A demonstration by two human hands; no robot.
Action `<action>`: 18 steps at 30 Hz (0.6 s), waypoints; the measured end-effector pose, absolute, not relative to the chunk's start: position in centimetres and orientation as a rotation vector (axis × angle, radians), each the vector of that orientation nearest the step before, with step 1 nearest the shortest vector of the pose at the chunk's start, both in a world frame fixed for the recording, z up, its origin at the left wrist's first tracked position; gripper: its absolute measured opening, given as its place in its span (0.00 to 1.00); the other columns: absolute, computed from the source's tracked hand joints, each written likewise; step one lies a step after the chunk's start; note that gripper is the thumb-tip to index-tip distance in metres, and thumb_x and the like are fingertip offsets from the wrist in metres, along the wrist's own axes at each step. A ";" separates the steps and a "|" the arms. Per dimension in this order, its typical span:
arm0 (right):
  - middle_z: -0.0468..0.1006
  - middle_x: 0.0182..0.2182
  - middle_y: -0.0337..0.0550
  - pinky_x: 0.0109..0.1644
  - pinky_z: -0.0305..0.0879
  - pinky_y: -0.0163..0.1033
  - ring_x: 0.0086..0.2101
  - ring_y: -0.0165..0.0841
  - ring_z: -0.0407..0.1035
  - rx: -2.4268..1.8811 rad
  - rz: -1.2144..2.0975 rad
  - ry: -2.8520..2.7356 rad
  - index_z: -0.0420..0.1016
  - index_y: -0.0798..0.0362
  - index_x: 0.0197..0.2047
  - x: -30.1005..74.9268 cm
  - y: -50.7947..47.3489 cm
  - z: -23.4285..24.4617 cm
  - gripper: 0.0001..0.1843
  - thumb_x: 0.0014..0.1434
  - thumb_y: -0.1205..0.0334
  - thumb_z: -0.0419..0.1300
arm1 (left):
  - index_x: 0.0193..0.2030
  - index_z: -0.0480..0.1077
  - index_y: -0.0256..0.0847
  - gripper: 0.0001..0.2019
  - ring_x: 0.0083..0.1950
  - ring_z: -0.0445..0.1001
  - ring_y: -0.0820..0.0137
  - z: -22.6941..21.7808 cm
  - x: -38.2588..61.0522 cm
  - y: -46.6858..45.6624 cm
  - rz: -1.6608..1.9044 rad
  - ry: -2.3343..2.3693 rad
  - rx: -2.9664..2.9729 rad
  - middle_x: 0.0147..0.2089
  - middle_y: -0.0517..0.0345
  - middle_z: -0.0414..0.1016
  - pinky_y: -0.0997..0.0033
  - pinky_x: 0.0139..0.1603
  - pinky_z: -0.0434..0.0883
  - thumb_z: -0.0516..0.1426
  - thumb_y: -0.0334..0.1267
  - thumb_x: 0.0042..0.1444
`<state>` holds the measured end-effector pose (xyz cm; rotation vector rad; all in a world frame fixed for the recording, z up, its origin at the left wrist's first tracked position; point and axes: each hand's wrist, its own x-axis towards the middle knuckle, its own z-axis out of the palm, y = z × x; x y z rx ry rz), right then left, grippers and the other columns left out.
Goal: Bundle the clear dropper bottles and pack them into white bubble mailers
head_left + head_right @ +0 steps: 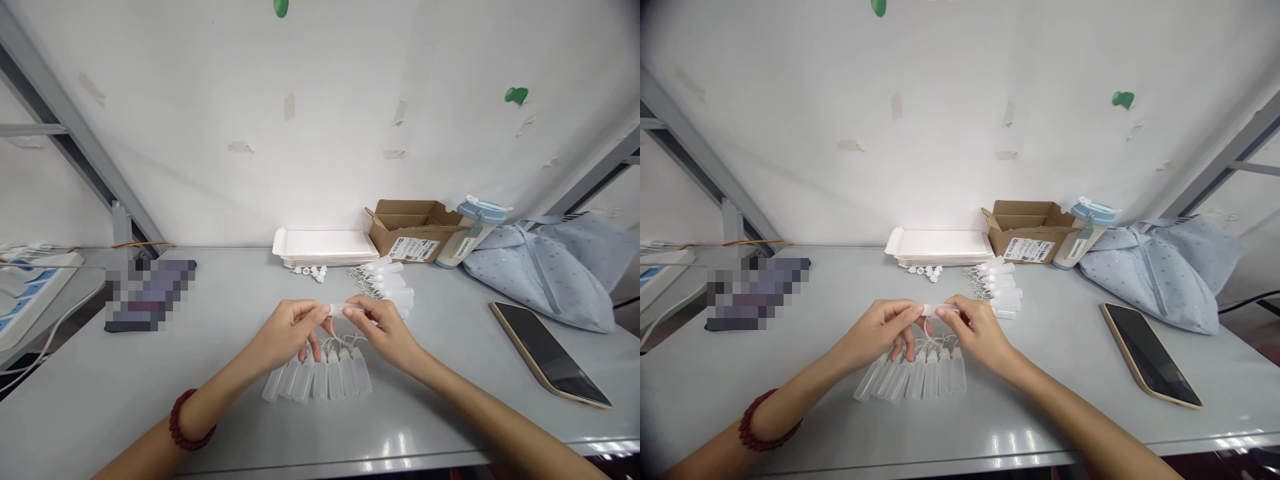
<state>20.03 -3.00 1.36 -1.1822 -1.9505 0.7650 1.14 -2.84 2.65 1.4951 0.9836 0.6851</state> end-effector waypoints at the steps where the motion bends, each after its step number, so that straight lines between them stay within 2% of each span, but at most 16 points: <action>1: 0.66 0.20 0.37 0.23 0.51 0.32 0.21 0.26 0.56 -1.178 0.748 -1.950 0.72 0.56 0.30 20.0 -3.0 1.3 0.21 0.62 0.49 0.48 | 0.33 0.70 0.34 0.20 0.20 0.71 0.75 2.6 1.2 -2.7 0.670 0.974 1.473 0.34 0.51 0.76 0.78 0.16 0.61 0.49 0.51 0.58; 6: 0.69 0.21 0.38 0.24 0.53 0.32 0.22 0.26 0.58 -1.159 0.675 -1.997 0.72 0.56 0.31 20.1 -3.1 1.3 0.19 0.62 0.51 0.49 | 0.29 0.70 0.35 0.18 0.16 0.64 0.79 2.7 1.1 -2.7 0.675 0.950 1.416 0.23 0.57 0.74 0.77 0.18 0.58 0.50 0.48 0.59; 8: 0.68 0.21 0.38 0.24 0.53 0.32 0.22 0.26 0.58 -1.156 0.669 -2.013 0.72 0.56 0.31 20.1 -3.1 1.3 0.19 0.62 0.51 0.49 | 0.28 0.70 0.35 0.17 0.16 0.63 0.80 2.8 1.1 -2.7 0.684 0.946 1.420 0.24 0.58 0.74 0.76 0.21 0.58 0.51 0.46 0.58; 14: 0.63 0.17 0.35 0.23 0.52 0.32 0.20 0.26 0.56 -1.171 0.693 -2.035 0.71 0.56 0.29 20.2 -3.0 1.3 0.20 0.62 0.50 0.49 | 0.27 0.71 0.35 0.14 0.19 0.69 0.77 2.8 1.0 -2.7 0.680 1.001 1.443 0.28 0.57 0.76 0.75 0.24 0.60 0.53 0.44 0.55; 18: 0.66 0.19 0.37 0.24 0.52 0.32 0.22 0.27 0.58 -1.193 0.722 -2.007 0.72 0.55 0.30 20.3 -2.9 1.2 0.20 0.62 0.50 0.49 | 0.29 0.72 0.36 0.15 0.18 0.68 0.77 2.6 0.9 -2.5 0.644 1.001 1.406 0.27 0.58 0.75 0.75 0.24 0.60 0.53 0.46 0.56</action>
